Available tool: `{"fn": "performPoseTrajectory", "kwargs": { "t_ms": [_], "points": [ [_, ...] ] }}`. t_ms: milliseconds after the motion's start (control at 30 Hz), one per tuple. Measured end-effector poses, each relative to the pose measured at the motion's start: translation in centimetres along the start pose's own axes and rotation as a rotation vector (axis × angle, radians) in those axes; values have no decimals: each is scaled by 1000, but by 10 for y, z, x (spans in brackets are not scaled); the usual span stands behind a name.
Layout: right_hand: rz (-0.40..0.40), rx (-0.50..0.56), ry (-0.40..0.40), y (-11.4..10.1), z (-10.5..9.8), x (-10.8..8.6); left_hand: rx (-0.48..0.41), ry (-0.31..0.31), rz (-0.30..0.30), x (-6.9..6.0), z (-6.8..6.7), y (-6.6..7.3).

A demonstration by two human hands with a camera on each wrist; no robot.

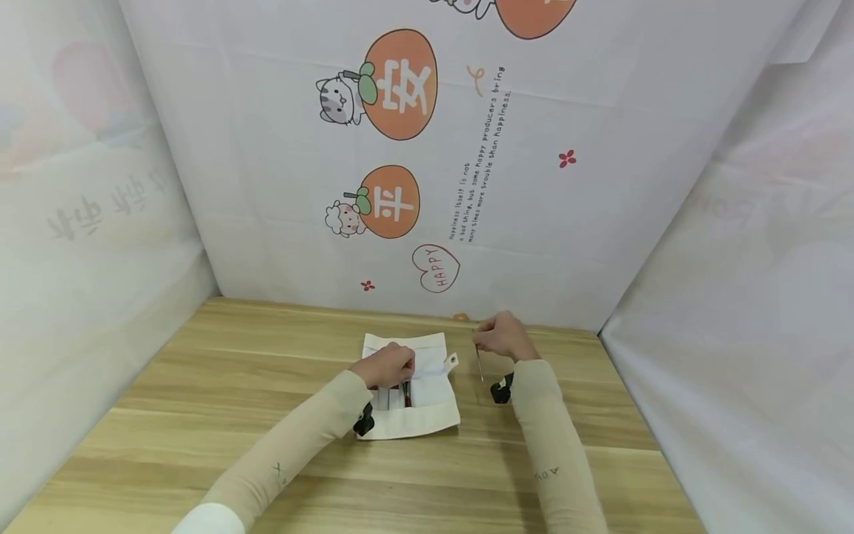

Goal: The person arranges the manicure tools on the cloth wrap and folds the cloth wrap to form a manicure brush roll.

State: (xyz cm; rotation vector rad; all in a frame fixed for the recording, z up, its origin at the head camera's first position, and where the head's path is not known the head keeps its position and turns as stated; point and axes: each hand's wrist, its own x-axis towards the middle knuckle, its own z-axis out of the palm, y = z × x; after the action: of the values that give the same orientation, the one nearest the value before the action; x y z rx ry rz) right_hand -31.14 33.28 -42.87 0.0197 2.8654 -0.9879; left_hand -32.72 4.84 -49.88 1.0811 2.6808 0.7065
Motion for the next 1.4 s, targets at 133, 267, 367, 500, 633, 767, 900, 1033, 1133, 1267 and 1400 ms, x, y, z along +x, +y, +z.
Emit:
{"fn": "performPoseTrajectory", "kwargs": {
  "t_ms": [133,267,367,500,633,767,900,1033,1133,1267,1400],
  "points": [
    [-7,43,12,-21,5,6,12,25,43,4,4,-8],
    [-26,103,32,-40,16,12,5,6,12,-2,-5,3],
    [-37,149,46,-53,25,15,26,-4,-5,-3,-9,6],
    [-40,200,78,-64,38,20,58,15,14,0,-4,0],
    [-55,222,142,-66,54,29,56,9,-11,-7,-11,10],
    [-86,257,213,-64,68,38,68,2,-32,-13,-16,21],
    [-104,283,260,-64,81,42,68,23,-1,-8,-8,10],
    [-100,272,286,-64,90,43,47,11,-17,-9,-9,12],
    [-100,272,283,-65,95,42,28,-15,-59,-11,-14,18],
    [-117,278,250,-65,100,40,61,-1,-52,7,6,-5],
    [-128,244,204,-61,104,40,49,0,-62,25,27,-28]
  ]
}}
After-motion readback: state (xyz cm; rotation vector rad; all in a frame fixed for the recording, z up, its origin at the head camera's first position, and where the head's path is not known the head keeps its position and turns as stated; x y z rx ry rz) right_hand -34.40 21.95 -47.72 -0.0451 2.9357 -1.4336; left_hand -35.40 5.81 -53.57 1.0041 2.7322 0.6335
